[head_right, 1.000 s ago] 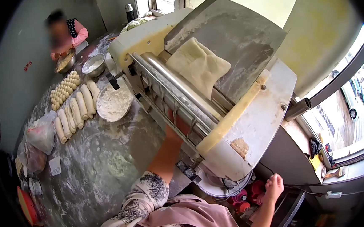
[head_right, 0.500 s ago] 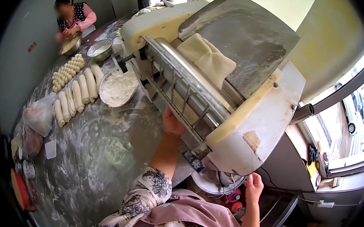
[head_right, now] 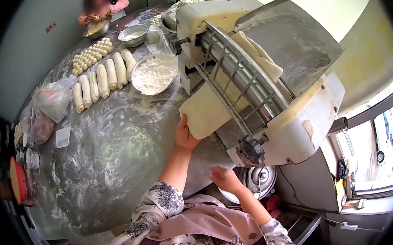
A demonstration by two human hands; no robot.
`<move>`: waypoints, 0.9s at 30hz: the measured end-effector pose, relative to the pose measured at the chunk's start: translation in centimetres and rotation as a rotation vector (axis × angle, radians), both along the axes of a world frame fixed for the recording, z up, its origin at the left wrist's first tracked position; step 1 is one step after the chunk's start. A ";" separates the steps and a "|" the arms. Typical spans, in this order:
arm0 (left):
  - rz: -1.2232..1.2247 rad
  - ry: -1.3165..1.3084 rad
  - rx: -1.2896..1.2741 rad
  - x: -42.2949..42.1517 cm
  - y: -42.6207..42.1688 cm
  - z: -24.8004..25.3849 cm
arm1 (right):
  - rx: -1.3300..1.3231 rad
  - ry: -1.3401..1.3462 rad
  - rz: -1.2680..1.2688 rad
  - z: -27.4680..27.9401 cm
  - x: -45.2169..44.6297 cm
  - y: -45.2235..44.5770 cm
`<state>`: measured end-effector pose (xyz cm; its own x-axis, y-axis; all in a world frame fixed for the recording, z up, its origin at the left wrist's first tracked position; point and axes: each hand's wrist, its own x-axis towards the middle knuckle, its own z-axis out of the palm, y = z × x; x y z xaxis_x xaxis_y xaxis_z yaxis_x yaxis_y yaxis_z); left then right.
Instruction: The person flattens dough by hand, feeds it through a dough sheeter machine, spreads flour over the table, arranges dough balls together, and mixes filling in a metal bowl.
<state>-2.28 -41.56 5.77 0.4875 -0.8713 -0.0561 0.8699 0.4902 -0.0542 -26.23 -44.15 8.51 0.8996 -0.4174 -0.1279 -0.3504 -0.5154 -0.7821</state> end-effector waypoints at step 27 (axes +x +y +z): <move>0.035 -0.064 0.424 4.2 18.4 1.2 | 1.341 -1.198 0.008 -5.0 21.2 -12.8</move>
